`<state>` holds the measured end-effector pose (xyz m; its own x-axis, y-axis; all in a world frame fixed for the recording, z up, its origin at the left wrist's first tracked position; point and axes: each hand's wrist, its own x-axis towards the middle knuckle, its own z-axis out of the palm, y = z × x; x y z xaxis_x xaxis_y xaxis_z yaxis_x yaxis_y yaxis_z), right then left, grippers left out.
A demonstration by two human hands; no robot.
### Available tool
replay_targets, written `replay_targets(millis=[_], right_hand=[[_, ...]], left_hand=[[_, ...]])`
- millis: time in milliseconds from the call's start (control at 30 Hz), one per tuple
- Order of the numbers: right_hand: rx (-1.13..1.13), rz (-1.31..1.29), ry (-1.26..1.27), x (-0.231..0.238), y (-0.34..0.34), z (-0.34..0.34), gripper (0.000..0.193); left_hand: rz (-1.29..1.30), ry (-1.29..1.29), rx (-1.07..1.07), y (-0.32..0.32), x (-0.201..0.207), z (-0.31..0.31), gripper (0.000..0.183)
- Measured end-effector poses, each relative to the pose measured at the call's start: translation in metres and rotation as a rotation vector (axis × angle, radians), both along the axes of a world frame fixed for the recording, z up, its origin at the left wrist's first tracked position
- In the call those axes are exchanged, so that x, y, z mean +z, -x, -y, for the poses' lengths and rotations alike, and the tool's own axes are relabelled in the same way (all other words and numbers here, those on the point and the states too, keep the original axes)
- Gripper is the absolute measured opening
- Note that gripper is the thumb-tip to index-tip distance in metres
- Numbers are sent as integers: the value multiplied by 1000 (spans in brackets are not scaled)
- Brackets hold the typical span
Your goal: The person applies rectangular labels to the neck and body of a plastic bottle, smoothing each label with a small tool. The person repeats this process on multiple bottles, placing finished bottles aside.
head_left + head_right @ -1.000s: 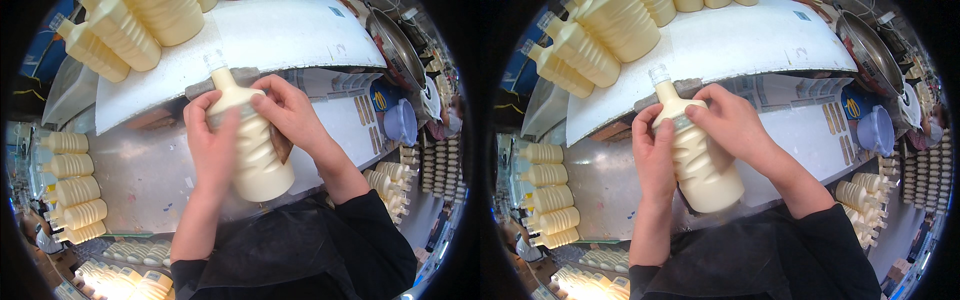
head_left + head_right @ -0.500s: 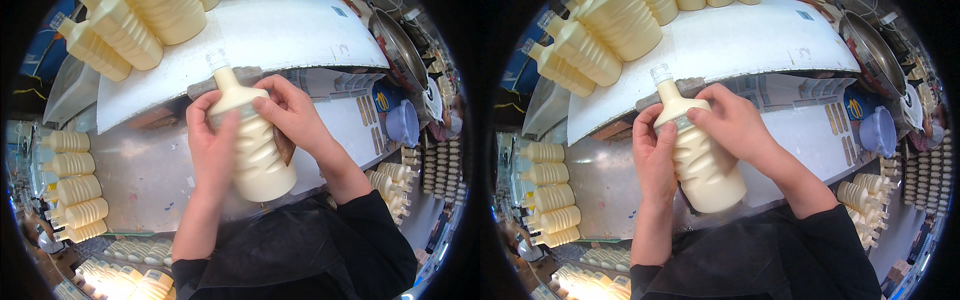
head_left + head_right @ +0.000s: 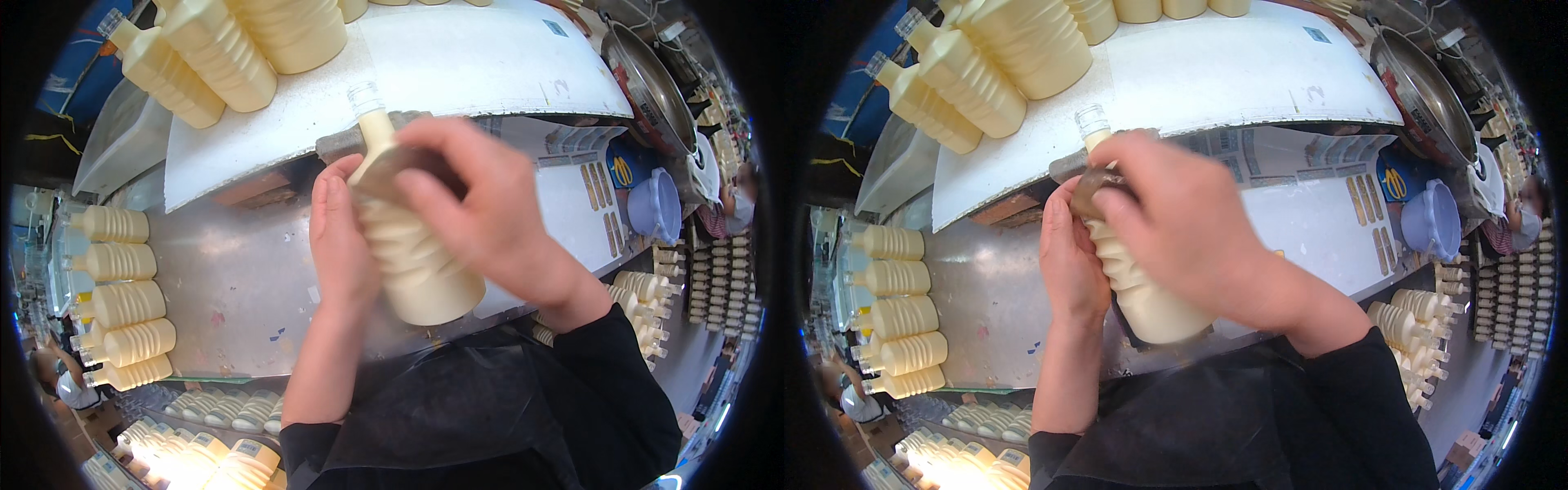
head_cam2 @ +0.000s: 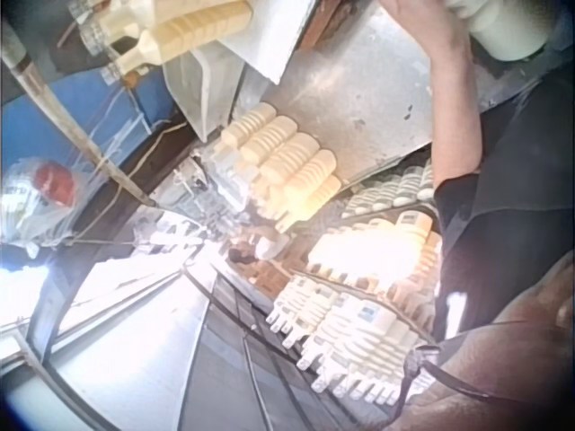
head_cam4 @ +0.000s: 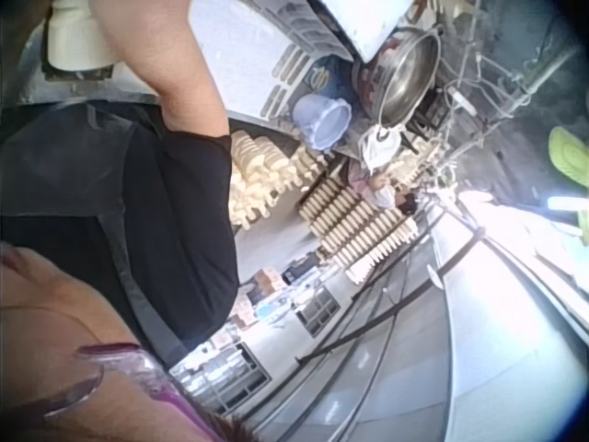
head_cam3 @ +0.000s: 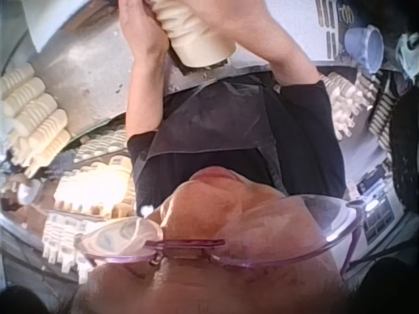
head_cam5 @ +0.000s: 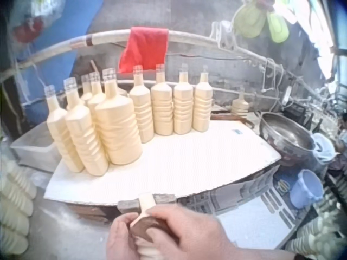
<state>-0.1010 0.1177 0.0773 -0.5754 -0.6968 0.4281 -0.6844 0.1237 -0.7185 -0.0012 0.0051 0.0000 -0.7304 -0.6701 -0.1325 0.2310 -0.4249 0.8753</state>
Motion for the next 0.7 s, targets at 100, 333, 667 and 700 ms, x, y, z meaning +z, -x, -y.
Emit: replay_targets(millis=[100,333,667,700], right_hand=[[-72,-235,-34,-10,-7,-1,25],[-287,64,15,-52,27,-38,25],[-180,357,400,-26,46,-9,33],[-145,302,338,-19,38,0,33]], left_hand=[[48,35,-36,-1,-6,4,38],[170,33,-123,1,2,-7,53],[103,-5,-93,-6,-11,-9,50],[137,63,-95,-6,-4,-11,50]])
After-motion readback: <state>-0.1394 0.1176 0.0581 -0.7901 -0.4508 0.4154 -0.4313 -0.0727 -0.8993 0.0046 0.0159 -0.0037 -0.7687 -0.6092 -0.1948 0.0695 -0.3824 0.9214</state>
